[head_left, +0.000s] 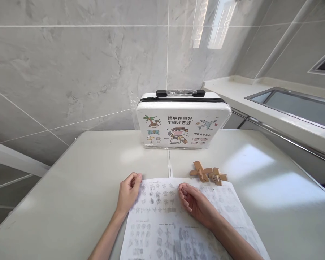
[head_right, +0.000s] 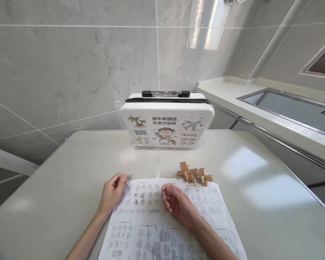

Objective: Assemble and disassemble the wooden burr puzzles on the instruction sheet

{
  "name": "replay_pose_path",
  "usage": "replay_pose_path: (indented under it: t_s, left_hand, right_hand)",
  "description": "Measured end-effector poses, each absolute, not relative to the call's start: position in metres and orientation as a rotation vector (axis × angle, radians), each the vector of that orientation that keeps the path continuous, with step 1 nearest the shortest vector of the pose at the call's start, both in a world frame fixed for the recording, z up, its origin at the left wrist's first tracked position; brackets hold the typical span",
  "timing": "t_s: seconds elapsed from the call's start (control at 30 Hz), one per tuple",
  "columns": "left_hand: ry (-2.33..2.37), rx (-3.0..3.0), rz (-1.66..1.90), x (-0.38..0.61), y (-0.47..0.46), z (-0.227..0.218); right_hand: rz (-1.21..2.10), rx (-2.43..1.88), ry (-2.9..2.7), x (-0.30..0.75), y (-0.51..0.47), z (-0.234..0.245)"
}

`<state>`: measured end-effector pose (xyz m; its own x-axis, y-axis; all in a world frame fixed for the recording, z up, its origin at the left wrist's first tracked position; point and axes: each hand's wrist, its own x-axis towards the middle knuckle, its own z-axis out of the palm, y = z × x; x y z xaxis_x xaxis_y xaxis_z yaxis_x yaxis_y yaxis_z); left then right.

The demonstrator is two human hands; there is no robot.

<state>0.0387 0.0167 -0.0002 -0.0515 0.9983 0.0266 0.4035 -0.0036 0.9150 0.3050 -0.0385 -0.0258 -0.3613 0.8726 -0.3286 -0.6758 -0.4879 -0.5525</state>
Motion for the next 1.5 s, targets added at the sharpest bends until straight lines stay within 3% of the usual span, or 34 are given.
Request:
replay_pose_path:
  t_s: [1.5]
  left_hand:
    - [1.582, 1.522, 0.987, 0.0415, 0.0165, 0.0046]
  right_hand:
    - [1.979, -0.736, -0.423, 0.3067, -0.0360, -0.0267]
